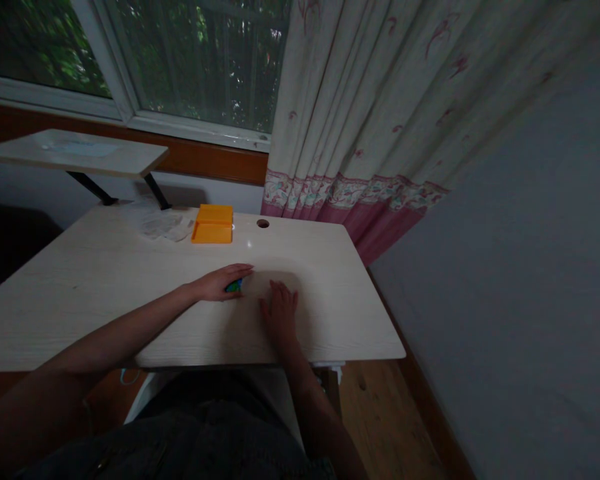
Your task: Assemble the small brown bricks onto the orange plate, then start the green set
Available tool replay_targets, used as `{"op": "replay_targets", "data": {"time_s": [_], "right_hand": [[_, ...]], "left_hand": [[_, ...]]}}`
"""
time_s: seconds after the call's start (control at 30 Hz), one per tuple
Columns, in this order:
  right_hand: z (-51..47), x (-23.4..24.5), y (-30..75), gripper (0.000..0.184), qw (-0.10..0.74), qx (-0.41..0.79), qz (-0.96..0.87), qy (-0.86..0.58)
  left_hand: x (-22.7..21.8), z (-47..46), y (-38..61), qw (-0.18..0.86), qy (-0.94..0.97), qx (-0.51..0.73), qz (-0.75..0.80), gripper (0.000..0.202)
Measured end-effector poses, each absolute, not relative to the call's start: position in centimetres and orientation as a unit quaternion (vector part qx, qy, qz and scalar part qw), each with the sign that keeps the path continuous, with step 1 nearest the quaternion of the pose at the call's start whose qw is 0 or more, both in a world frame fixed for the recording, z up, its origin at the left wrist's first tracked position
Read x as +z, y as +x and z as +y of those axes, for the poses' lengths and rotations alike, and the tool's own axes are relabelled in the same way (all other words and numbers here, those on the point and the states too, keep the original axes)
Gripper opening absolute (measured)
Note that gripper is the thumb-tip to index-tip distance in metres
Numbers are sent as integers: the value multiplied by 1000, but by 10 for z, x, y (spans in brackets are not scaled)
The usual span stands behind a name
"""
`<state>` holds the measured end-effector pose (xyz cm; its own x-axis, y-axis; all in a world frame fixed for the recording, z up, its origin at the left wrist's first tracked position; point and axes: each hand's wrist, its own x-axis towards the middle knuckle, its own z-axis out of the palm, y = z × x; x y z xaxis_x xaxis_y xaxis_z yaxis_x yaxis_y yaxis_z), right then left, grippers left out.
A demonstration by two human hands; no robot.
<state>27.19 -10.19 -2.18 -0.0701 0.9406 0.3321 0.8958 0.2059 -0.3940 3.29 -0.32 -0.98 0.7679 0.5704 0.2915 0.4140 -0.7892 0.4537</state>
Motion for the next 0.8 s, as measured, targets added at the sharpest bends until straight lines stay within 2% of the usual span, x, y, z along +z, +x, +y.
{"op": "replay_targets", "data": {"time_s": [0.2, 0.37, 0.43, 0.8], "right_hand": [[-100, -28, 275, 49, 304, 48, -719, -623], [-101, -28, 273, 49, 291, 52, -726, -621], [-102, -28, 273, 50, 284, 47, -730, -619], [-101, -28, 275, 49, 284, 43, -732, -617]], "left_hand": [[3, -7, 8, 184, 899, 244, 314, 69], [0, -23, -7, 176, 910, 206, 314, 101], [-5, -25, -4, 171, 912, 197, 316, 108], [-9, -8, 24, 187, 915, 194, 299, 97]]}}
